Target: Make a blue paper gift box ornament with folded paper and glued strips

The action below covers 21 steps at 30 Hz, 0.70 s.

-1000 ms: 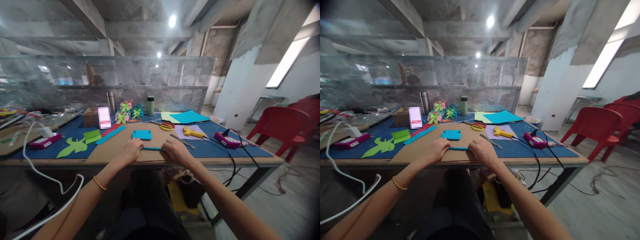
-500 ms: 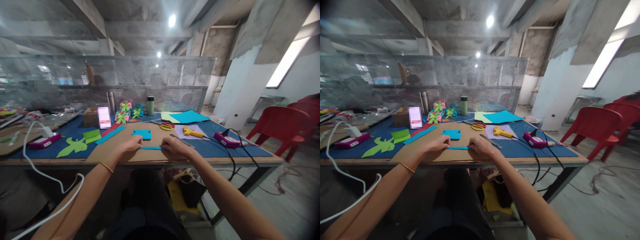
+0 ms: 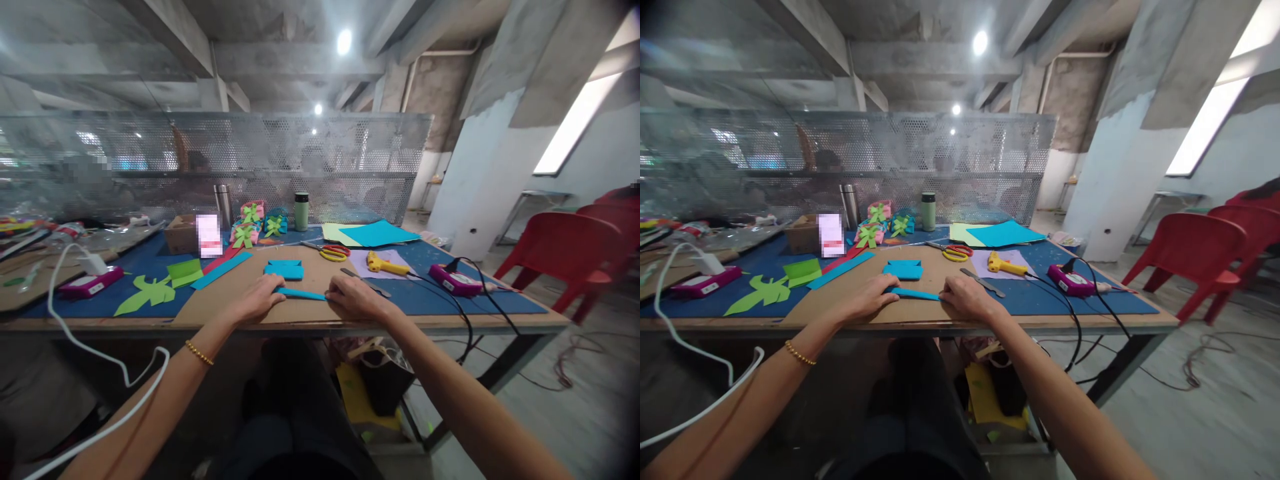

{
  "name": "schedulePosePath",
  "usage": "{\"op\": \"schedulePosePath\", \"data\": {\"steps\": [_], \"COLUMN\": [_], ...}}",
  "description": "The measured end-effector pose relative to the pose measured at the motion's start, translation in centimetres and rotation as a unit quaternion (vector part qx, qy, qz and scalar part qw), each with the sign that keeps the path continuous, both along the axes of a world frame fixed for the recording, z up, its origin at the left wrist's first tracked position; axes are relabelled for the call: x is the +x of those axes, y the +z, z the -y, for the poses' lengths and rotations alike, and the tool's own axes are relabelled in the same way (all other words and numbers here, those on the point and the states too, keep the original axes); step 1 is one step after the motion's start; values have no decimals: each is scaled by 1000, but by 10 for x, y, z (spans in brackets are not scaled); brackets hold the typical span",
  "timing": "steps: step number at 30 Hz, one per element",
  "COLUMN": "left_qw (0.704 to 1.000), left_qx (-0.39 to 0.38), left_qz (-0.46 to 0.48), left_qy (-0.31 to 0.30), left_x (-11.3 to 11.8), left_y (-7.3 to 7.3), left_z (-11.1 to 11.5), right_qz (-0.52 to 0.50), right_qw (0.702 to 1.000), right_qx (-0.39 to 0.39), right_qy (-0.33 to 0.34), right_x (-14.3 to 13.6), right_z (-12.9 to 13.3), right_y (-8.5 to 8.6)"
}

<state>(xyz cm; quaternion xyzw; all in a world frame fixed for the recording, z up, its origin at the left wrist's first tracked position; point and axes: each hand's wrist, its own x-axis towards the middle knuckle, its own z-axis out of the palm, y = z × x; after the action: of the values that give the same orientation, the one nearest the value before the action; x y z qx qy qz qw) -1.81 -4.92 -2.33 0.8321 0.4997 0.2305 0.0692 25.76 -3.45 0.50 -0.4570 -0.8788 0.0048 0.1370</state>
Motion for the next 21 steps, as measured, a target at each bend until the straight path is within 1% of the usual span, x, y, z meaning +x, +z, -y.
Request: {"op": "schedulePosePath", "data": {"steps": [4,7,9,11,13,15,18,21], "left_qw": [998,998,999,999,997,992,990,990], "left_qx": [-53,-50,-30,-19,-31,-59,-89,-87], "left_qz": [23,29,22,21,40,59,46,5], "left_qy": [-3,-2,8,28,61,92,104,111], "left_x": [2,8,12,14,16,17,17,19], "left_y": [9,16,15,11,5,3,6,13], "left_z": [4,9,9,6,2,0,2,6], "right_qz": [-11,-9,-9,-9,-7,-4,-1,-1], "right_qw": [1000,1000,1000,1000,1000,999,999,999], "right_qx": [9,11,11,13,17,23,28,27], "right_qy": [18,24,26,26,23,23,27,27], "right_x": [3,3,3,3,3,3,3,3], "right_z": [-2,-4,-5,-5,-5,-5,-6,-6], "right_y": [-2,-4,-5,-5,-6,-7,-8,-7]}}
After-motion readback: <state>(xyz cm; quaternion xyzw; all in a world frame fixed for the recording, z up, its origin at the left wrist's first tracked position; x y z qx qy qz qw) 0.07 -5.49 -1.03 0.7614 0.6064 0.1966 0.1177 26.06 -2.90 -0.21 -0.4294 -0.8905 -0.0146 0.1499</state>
